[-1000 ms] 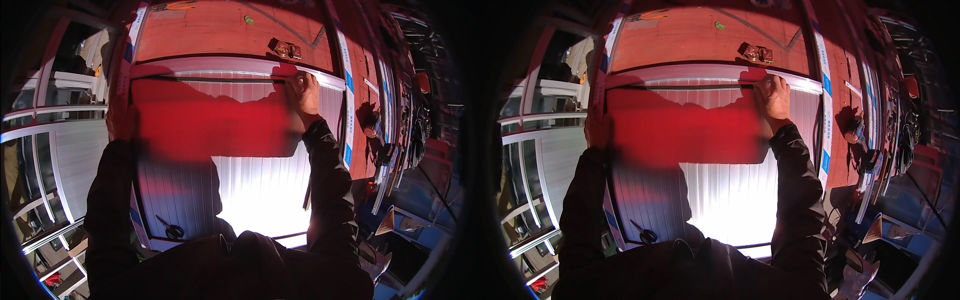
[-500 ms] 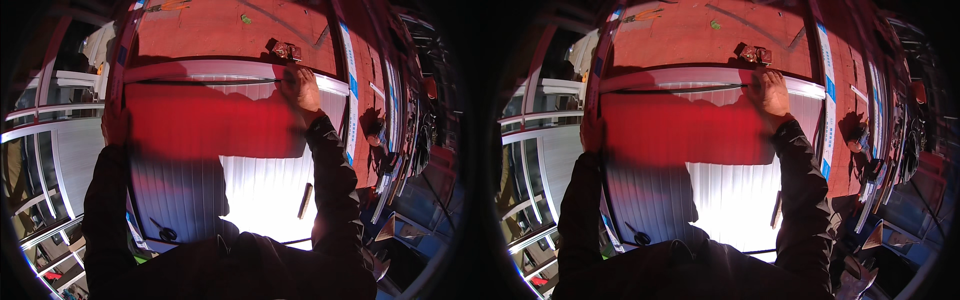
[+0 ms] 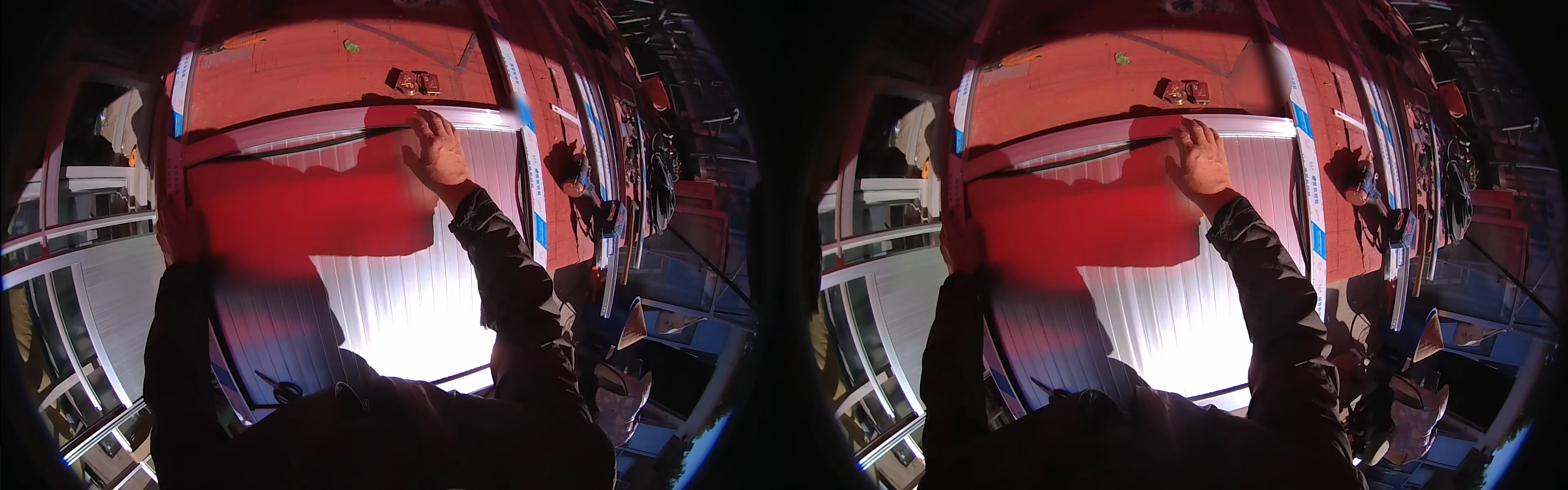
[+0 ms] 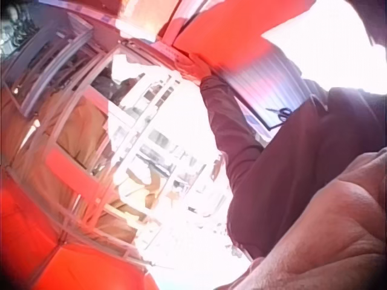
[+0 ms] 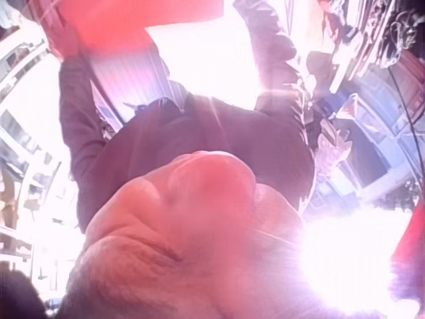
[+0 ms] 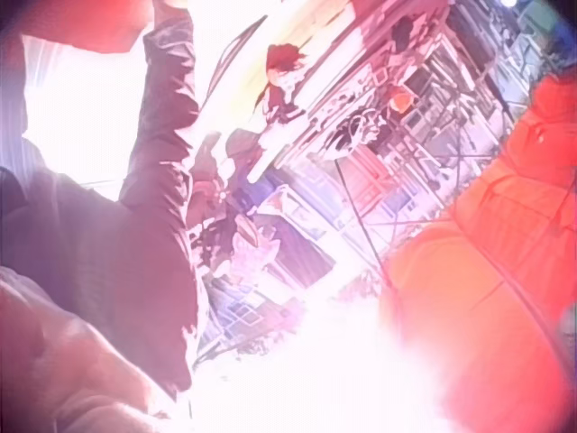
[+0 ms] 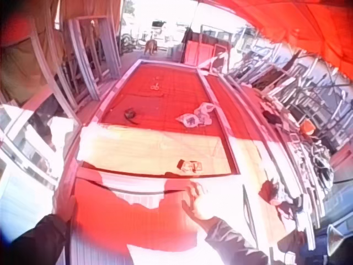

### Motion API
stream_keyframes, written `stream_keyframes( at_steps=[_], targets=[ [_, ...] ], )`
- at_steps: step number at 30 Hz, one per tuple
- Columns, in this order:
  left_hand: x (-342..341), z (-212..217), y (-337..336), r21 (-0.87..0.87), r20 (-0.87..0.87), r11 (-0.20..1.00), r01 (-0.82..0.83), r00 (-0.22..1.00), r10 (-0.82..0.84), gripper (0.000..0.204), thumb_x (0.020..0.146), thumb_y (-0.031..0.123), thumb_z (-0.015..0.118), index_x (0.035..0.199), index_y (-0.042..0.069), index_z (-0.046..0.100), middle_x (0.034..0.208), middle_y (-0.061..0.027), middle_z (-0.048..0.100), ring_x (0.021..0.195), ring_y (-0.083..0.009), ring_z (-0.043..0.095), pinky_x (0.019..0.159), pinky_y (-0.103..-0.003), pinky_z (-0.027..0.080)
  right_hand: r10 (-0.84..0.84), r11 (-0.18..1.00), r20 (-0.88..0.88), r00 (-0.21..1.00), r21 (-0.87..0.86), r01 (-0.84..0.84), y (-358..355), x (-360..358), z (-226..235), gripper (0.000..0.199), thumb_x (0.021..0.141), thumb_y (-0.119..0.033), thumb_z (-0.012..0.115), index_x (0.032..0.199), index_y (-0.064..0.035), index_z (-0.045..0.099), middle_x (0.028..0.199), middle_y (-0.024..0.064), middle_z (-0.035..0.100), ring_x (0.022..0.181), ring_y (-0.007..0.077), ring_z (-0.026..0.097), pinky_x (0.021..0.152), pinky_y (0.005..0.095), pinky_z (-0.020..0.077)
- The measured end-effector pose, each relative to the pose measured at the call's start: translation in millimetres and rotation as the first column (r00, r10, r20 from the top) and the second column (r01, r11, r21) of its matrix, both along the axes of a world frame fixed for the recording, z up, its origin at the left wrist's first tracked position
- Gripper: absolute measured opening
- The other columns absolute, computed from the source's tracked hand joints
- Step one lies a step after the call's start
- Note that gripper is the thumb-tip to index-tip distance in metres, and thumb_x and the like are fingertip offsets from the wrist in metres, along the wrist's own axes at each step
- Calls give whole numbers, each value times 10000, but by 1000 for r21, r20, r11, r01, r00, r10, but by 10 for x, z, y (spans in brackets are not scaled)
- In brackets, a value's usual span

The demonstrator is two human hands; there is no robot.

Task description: The person measures and cuts black rubber weather stripping to fit the edges of a red-framed glass panel. They use scissors to trim the strips and press them into the frame's groove along multiple sides.

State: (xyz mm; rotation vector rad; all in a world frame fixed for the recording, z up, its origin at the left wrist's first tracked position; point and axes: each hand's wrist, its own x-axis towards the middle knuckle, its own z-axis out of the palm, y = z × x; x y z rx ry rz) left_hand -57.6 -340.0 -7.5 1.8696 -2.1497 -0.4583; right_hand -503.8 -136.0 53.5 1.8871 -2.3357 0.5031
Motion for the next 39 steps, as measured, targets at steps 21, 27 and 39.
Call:
stream_keyframes(
  at_steps=[21,27,39],
  targets=[
    [-2824,539,1849,-283,-419,485,828,348,-839,335,864,107,682,1195,94,627,1276,-108,605,1162,-327,592,962,-412,499,-641,761,86,763,-56,646,3652,355,416,216,751,-142,741,965,-120,718,1186,101,644,1203,328,539,1009,473,394],
    [-4305,382,2733,-324,-442,322,890,159,-883,383,872,84,668,1251,126,632,1345,-116,576,1211,-342,570,1001,-422,493,-543,822,85,836,-153,549,3032,-390,135,290,776,-212,762,1059,-172,714,1377,125,537,1346,363,426,1101,589,296],
    [-4960,334,2847,-531,-322,205,822,28,-946,160,780,107,755,938,83,736,1088,-55,642,1030,-281,594,903,-408,500,-619,733,183,764,-214,646,2781,-659,-38,151,747,-173,731,886,-116,720,1181,101,633,1118,337,570,932,450,454]
  ],
)
